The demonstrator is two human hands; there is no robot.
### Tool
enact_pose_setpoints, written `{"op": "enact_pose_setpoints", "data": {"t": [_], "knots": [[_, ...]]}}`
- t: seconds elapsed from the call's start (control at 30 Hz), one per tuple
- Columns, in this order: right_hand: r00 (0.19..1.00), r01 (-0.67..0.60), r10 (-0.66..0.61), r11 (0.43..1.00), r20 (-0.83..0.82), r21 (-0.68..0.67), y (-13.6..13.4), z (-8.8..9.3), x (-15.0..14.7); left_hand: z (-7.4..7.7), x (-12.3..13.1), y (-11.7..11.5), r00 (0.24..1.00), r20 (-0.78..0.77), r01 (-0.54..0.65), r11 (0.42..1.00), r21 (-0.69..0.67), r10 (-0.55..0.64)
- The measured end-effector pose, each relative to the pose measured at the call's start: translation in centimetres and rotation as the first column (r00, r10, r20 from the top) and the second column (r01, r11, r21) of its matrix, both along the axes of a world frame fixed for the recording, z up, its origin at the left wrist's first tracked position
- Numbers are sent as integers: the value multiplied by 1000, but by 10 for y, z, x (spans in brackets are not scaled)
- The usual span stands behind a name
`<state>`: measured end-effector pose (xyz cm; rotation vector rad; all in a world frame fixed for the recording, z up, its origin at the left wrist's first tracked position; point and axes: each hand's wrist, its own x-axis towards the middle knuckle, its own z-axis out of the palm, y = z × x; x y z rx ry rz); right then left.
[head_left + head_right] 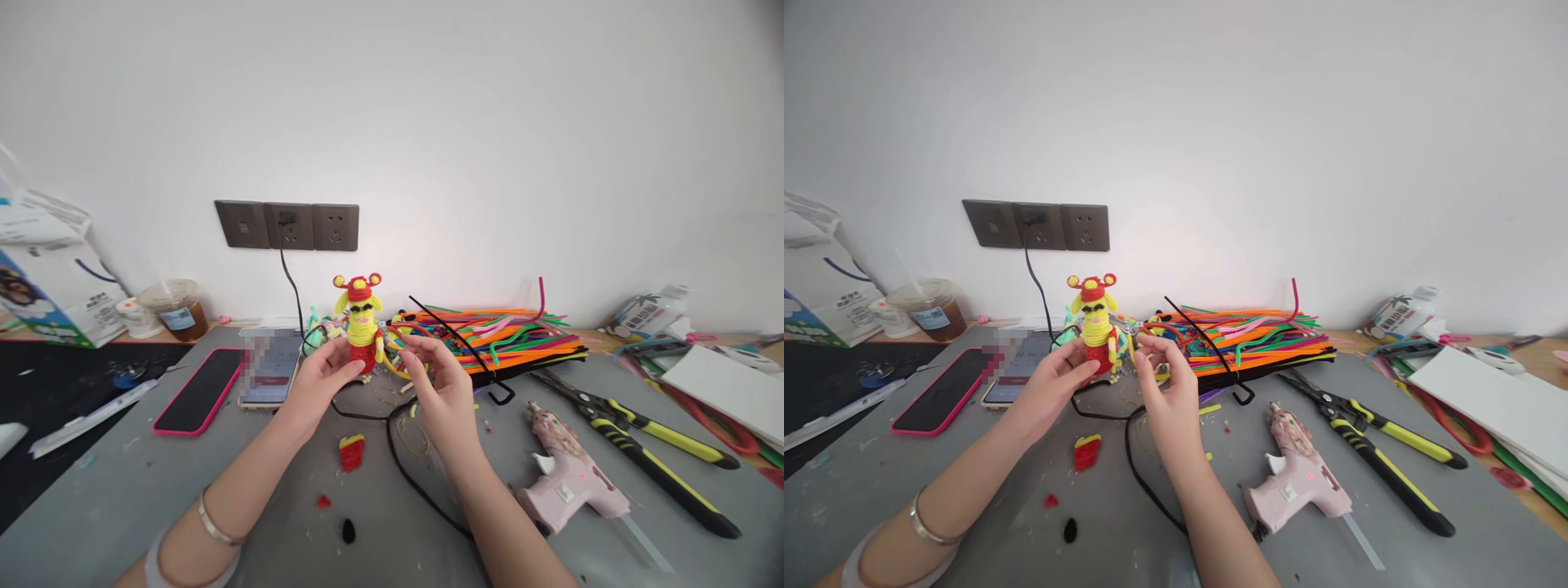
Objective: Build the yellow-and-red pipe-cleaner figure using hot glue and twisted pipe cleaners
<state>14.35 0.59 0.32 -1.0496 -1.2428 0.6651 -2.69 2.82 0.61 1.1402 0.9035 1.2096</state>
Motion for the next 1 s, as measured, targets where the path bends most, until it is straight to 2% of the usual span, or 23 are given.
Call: {"op": "enact_pose_setpoints", "data": {"t": [0.13,0.23,0.37,0.53,0.63,0.7,0.77,0.8,0.83,0.87,0.93,1.0], "knots": [[999,21,-20,1000,-40,4,1,-2,0,0,-2,1,998,-47,-32,999,27,34],[996,49,-47,998,-72,27,1,-3,0,0,-4,2,989,-141,-38,998,49,45],[975,161,-143,982,-172,95,2,-1,0,-2,-5,4,971,-233,-38,997,68,53],[939,298,-240,926,-248,230,-10,16,2,-7,-7,7,948,-308,-35,989,141,78],[949,307,-272,914,-160,265,-35,27,13,-11,-8,9,930,-362,8,984,179,58],[941,314,-333,927,64,204,-59,28,29,-12,-8,9,918,-393,23,980,197,57],[907,316,-308,949,288,21,-86,22,52,-12,-7,8,900,-430,25,976,215,71],[902,329,-284,940,326,-92,-100,16,66,-12,-6,7,890,-450,28,974,224,78],[899,353,-278,918,339,-183,-113,9,80,-11,-5,6,881,-466,32,972,231,82],[878,416,-314,873,361,-253,-125,0,94,-10,-4,5,874,-478,39,971,235,81],[830,495,-301,786,470,-371,-144,-16,118,-8,-2,3,869,-490,55,970,237,71],[828,472,-212,764,519,-440,-156,-30,132,-7,-1,2,866,-495,62,968,244,69]]}}
